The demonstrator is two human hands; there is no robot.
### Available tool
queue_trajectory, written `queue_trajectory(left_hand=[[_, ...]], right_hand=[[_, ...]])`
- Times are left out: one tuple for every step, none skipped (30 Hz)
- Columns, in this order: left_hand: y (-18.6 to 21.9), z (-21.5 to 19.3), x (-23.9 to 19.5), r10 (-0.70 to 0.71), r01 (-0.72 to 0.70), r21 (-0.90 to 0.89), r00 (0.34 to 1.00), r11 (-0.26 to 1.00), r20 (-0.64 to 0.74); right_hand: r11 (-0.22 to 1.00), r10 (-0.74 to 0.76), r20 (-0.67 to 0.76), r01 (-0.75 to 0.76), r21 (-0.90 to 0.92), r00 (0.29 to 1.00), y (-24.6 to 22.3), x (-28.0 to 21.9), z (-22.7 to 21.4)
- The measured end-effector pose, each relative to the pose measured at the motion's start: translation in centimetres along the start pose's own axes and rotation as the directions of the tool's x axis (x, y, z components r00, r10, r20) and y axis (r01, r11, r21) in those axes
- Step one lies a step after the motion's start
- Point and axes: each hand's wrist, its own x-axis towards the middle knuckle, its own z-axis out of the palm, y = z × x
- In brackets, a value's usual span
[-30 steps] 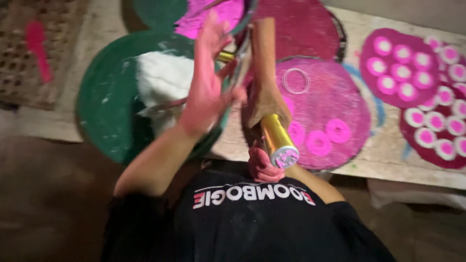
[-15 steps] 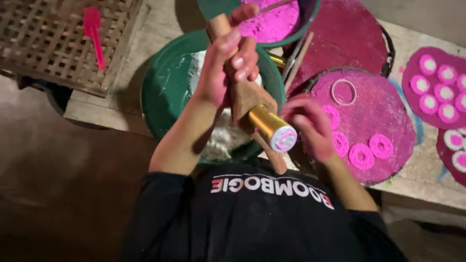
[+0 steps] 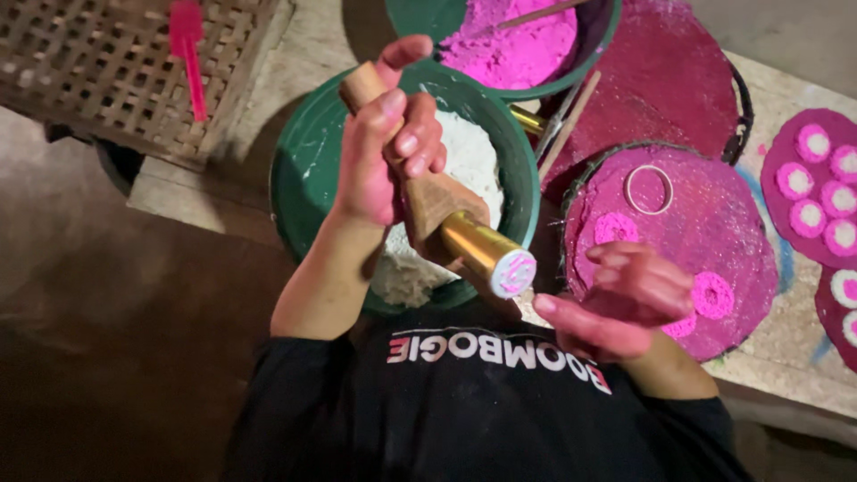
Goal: The person uses a wooden mallet and a metal ring mold to press pink and white powders into circular shapes on a flat surface. They repeatedly fill the mold, tap it to compact the powder, and remove the formed discs, placing them on a nearby tray.
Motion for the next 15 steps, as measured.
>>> queue_trajectory(left_hand=[[-0.2,0.0,0.0,-0.002,0.002,-0.011,1.000,1.000,0.006],[-0.2,0.0,0.1,-0.004,0.004,-0.011,1.000,1.000,0.003],[-0.2,0.0,0.2,-0.006,0.006,-0.010,1.000,1.000,0.000],[-0.3,0.0,0.4,-0.006,0.006,-0.009,1.000,1.000,-0.002],[-0.3,0.0,0.6,-0.007,0.007,-0.007,1.000,1.000,0.006],[-0.5,0.0,0.6,-0.011,0.011,-0.009,1.000,1.000,0.009],[-0.6,-0.1,0.5,-0.016,0.016,-0.009,1.000,1.000,0.011],[-0.7,-0.1,0.6,-0.018,0.018,-0.007,1.000,1.000,0.014],[-0.7,-0.1,0.6,-0.022,0.022,-0.005,1.000,1.000,0.016],[-0.7,-0.2,0.6,-0.026,0.026,0.003,0.999,1.000,0.019],[-0.7,-0.2,0.6,-0.030,0.030,0.011,0.999,0.999,0.022],[-0.7,-0.2,0.6,-0.032,0.031,0.023,0.999,0.999,0.027],[-0.7,-0.3,0.7,-0.033,0.032,0.026,0.999,0.999,0.028],[-0.7,-0.3,0.6,-0.037,0.036,0.027,0.999,0.999,0.026],[-0.8,-0.4,0.4,-0.040,0.040,0.018,0.999,0.999,0.020]], right_hand=[[1.000,0.012,0.114,-0.010,-0.018,0.993,-0.1,0.2,-0.3],[1.000,0.001,0.100,0.000,-0.015,0.995,0.0,0.3,-0.4],[1.000,-0.010,0.085,0.011,-0.011,0.996,0.1,0.3,-0.3],[1.000,-0.022,0.070,0.023,-0.009,0.997,0.3,0.3,-0.2],[0.998,-0.050,0.015,0.050,-0.031,0.999,0.6,0.1,0.2],[0.996,-0.075,-0.035,0.073,-0.053,0.997,0.9,-0.1,0.8],[0.993,-0.101,-0.084,0.094,-0.076,0.991,1.0,-0.3,0.9],[0.994,-0.014,-0.096,0.004,-0.106,0.995,1.2,-0.5,1.1],[0.987,0.072,-0.111,-0.087,-0.134,0.991,1.4,-0.7,1.1],[0.971,0.158,-0.128,-0.178,-0.160,0.979,1.5,-0.8,1.2],[0.971,0.182,-0.166,-0.204,-0.124,0.969,1.6,-0.9,1.2],[0.970,0.206,-0.204,-0.227,-0.086,0.957,1.6,-1.0,1.1],[0.968,0.230,-0.240,-0.248,-0.047,0.943,1.6,-1.0,1.1],[0.961,0.267,-0.239,-0.276,-0.005,0.934,1.4,-1.1,0.9],[0.952,0.303,-0.238,-0.303,0.036,0.923,1.1,-1.3,0.8]])
